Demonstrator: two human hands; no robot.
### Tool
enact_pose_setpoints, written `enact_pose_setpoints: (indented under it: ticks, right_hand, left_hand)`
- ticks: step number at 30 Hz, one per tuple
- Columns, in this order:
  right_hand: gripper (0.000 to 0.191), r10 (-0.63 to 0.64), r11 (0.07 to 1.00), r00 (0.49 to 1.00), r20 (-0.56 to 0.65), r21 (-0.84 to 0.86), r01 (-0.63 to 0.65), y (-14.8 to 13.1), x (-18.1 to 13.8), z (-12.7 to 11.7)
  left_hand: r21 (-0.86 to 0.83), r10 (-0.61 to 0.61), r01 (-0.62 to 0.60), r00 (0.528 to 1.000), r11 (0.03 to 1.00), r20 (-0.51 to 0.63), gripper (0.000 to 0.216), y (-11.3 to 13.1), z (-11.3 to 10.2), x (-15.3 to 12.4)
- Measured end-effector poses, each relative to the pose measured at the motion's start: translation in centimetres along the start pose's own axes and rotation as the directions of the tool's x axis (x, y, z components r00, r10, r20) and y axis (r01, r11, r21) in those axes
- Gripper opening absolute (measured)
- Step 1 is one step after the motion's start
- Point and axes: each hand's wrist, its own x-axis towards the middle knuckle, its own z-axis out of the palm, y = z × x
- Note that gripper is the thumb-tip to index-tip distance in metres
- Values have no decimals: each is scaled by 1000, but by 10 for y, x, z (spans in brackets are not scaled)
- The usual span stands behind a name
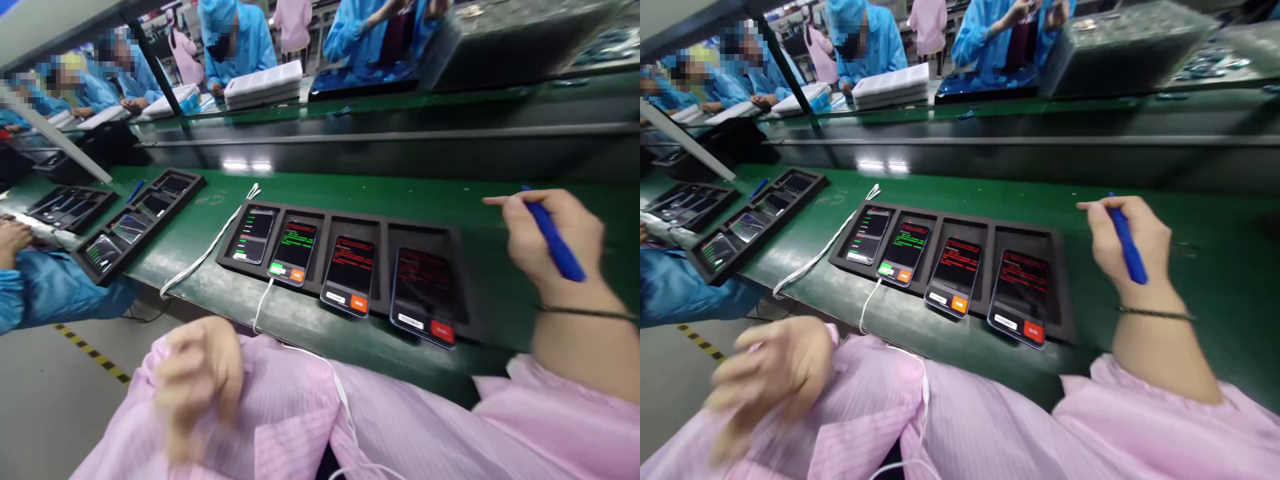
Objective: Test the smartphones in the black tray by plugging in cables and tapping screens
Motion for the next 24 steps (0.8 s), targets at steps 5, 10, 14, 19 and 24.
enact_pose_setpoints:
  ticks: [5, 10, 14, 19, 24]
  right_hand:
    - [29, -382, 924, 832, 402, 140, 357, -75, -64, 10]
    - [26, -700, 665, 426, 573, 306, 681, -113, -119, 76]
    - [24, -695, 618, 327, 640, 298, 728, -119, -135, 114]
    - [17, -649, 686, 424, 631, 247, 684, -114, -131, 112]
    - [11, -584, 740, 530, 615, 136, 659, -102, -114, 96]
  left_hand:
    - [-106, -230, 229, 973, 968, 1, 22, -43, 46, 20]
    - [-159, -342, 394, 898, 905, 279, 25, -49, 64, 27]
    - [-274, -329, 415, 892, 868, 308, 27, -51, 75, 29]
    - [-433, -393, 474, 880, 766, 267, 29, -54, 90, 27]
    - [-485, -404, 483, 875, 729, 265, 28, -53, 93, 29]
